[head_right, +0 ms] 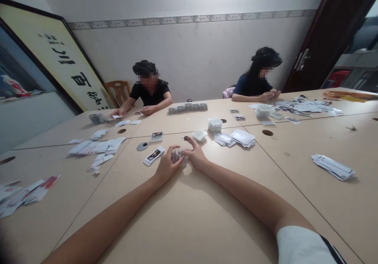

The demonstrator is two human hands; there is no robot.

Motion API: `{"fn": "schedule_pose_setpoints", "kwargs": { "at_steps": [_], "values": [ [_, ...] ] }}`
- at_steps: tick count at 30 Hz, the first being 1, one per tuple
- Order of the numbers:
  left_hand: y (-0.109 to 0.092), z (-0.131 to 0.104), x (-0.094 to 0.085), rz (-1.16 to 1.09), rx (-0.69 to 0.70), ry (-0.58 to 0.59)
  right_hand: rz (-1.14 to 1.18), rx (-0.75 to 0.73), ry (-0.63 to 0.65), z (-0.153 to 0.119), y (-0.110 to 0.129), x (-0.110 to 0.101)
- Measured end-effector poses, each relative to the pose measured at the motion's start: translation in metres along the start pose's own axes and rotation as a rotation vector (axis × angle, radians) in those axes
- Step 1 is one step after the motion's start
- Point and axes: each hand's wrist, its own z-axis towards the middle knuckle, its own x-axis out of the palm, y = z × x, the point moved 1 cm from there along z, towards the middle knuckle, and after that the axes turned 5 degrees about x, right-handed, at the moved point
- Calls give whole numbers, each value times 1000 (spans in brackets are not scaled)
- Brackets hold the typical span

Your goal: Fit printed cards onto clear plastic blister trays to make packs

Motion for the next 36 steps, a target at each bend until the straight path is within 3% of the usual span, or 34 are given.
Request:
{"fn": "schedule_pose_setpoints", "kwargs": {
  "at_steps": [36],
  "values": [
    [2, 2, 0, -43, -28, -1, 42, 13, -15, 3, -3, -1]
  ]
}}
